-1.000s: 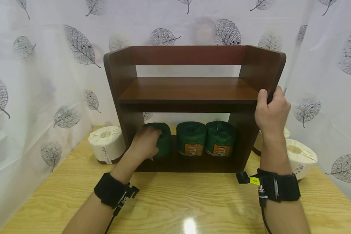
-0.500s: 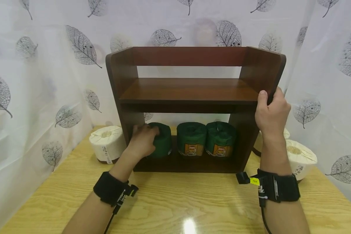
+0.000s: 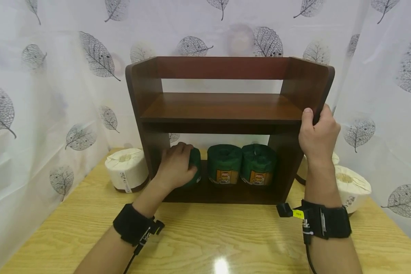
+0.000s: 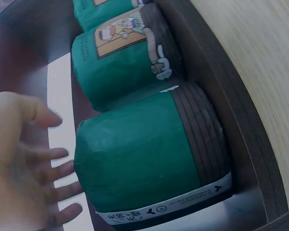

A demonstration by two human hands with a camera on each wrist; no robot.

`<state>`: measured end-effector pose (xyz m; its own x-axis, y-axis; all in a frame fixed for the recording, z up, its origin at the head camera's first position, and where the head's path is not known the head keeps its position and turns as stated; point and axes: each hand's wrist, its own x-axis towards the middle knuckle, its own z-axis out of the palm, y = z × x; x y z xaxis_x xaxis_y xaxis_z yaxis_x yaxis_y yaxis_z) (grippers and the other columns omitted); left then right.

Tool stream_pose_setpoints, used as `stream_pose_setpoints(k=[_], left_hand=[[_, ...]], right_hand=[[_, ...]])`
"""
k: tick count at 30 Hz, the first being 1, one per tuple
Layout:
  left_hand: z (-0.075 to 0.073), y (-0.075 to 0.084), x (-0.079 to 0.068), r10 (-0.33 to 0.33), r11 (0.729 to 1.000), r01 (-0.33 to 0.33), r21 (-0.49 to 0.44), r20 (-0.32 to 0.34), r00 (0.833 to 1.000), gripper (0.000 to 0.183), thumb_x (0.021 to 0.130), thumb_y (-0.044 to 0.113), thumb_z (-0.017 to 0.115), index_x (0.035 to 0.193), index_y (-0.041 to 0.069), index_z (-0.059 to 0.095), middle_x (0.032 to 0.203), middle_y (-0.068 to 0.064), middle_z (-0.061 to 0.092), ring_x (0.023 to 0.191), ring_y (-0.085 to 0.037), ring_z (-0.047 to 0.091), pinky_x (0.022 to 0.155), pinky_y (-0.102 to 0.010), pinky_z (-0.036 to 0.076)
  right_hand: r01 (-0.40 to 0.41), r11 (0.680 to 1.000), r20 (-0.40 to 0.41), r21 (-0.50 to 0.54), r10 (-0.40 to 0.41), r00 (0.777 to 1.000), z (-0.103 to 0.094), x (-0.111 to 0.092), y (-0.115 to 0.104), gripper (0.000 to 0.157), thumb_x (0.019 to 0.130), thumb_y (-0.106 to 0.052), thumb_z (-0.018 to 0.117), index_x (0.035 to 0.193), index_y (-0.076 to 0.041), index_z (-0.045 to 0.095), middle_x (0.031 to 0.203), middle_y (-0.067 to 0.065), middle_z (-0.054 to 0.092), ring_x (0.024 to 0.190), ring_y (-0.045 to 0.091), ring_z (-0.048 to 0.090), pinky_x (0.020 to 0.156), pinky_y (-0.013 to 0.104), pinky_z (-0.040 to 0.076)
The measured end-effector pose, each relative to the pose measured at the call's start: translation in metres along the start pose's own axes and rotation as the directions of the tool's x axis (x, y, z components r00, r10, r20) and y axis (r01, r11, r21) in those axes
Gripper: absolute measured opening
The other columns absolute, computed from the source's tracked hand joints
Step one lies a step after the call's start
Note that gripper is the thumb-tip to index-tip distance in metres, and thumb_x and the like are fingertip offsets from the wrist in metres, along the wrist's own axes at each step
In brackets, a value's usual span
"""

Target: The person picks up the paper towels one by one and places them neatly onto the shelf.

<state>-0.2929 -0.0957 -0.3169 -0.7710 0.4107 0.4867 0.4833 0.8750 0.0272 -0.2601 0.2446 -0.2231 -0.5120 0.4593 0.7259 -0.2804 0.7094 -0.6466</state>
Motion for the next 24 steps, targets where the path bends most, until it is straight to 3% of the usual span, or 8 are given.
stream_pose_setpoints(k=[4, 6, 10, 14, 18, 24], left_hand=[[0.005, 0.001, -0.001, 0.054, 0.998, -0.057, 0.014, 0.148, 0.987, 0.056, 0.085, 0.037, 0.057, 0.132, 0.009, 0.047, 0.134, -0.015, 0.041, 0.119, -0.034, 0.041, 0.094, -0.059, 0.032], [0.006, 0.001, -0.001, 0.059, 0.998, -0.061, 0.006, 0.18, 0.982, 0.055, 0.086, 0.038, 0.058, 0.131, 0.007, 0.048, 0.135, -0.016, 0.04, 0.119, -0.034, 0.041, 0.095, -0.059, 0.032], [0.006, 0.001, -0.001, 0.078, 0.997, -0.074, -0.028, 0.156, 0.985, 0.044, 0.085, 0.026, 0.063, 0.121, 0.002, 0.055, 0.126, -0.017, 0.048, 0.111, -0.033, 0.048, 0.093, -0.052, 0.039], [0.003, -0.002, -0.002, 0.098, 0.989, -0.081, -0.127, 0.139, 0.985, 0.032, 0.083, 0.01, 0.061, 0.113, 0.0, 0.059, 0.12, -0.015, 0.051, 0.104, -0.029, 0.053, 0.088, -0.04, 0.045], [-0.001, -0.003, -0.004, 0.096, 0.98, -0.063, -0.19, 0.167, 0.981, 0.033, 0.081, 0.003, 0.056, 0.114, 0.001, 0.058, 0.122, -0.014, 0.05, 0.106, -0.027, 0.052, 0.087, -0.037, 0.046], [-0.008, -0.005, -0.005, 0.128, 0.98, -0.095, -0.176, 0.19, 0.973, 0.042, 0.075, -0.009, 0.054, 0.115, 0.002, 0.057, 0.121, -0.016, 0.049, 0.107, -0.028, 0.051, 0.084, -0.036, 0.047]], right_hand=[[0.015, 1.0, -0.012, 0.002, -0.015, 1.0, 0.0, 0.0, 0.001, 0.044, 0.09, -0.037, 0.039, 0.108, -0.002, 0.057, 0.097, 0.017, 0.062, 0.087, 0.028, 0.053, 0.072, 0.048, 0.04], [0.029, 1.0, -0.02, 0.009, -0.028, 0.999, 0.0, 0.0, 0.001, 0.043, 0.09, -0.037, 0.04, 0.107, -0.001, 0.057, 0.096, 0.019, 0.062, 0.086, 0.03, 0.053, 0.073, 0.049, 0.04], [0.042, 0.999, -0.028, 0.014, -0.042, 0.999, 0.0, 0.0, 0.0, 0.041, 0.09, -0.036, 0.041, 0.104, -0.001, 0.057, 0.095, 0.021, 0.061, 0.087, 0.033, 0.053, 0.075, 0.052, 0.039], [0.037, 0.999, -0.022, 0.014, -0.036, 0.999, -0.001, -0.001, 0.001, 0.042, 0.09, -0.036, 0.04, 0.105, 0.0, 0.057, 0.096, 0.021, 0.061, 0.088, 0.033, 0.053, 0.075, 0.052, 0.04], [0.029, 0.999, -0.012, 0.018, -0.029, 1.0, -0.001, -0.001, 0.001, 0.044, 0.09, -0.037, 0.04, 0.108, 0.0, 0.057, 0.098, 0.02, 0.062, 0.088, 0.032, 0.053, 0.075, 0.051, 0.04], [0.03, 0.999, -0.015, 0.018, -0.03, 0.999, -0.001, -0.001, 0.001, 0.044, 0.09, -0.038, 0.039, 0.108, -0.001, 0.057, 0.097, 0.02, 0.062, 0.087, 0.031, 0.053, 0.074, 0.051, 0.04]])
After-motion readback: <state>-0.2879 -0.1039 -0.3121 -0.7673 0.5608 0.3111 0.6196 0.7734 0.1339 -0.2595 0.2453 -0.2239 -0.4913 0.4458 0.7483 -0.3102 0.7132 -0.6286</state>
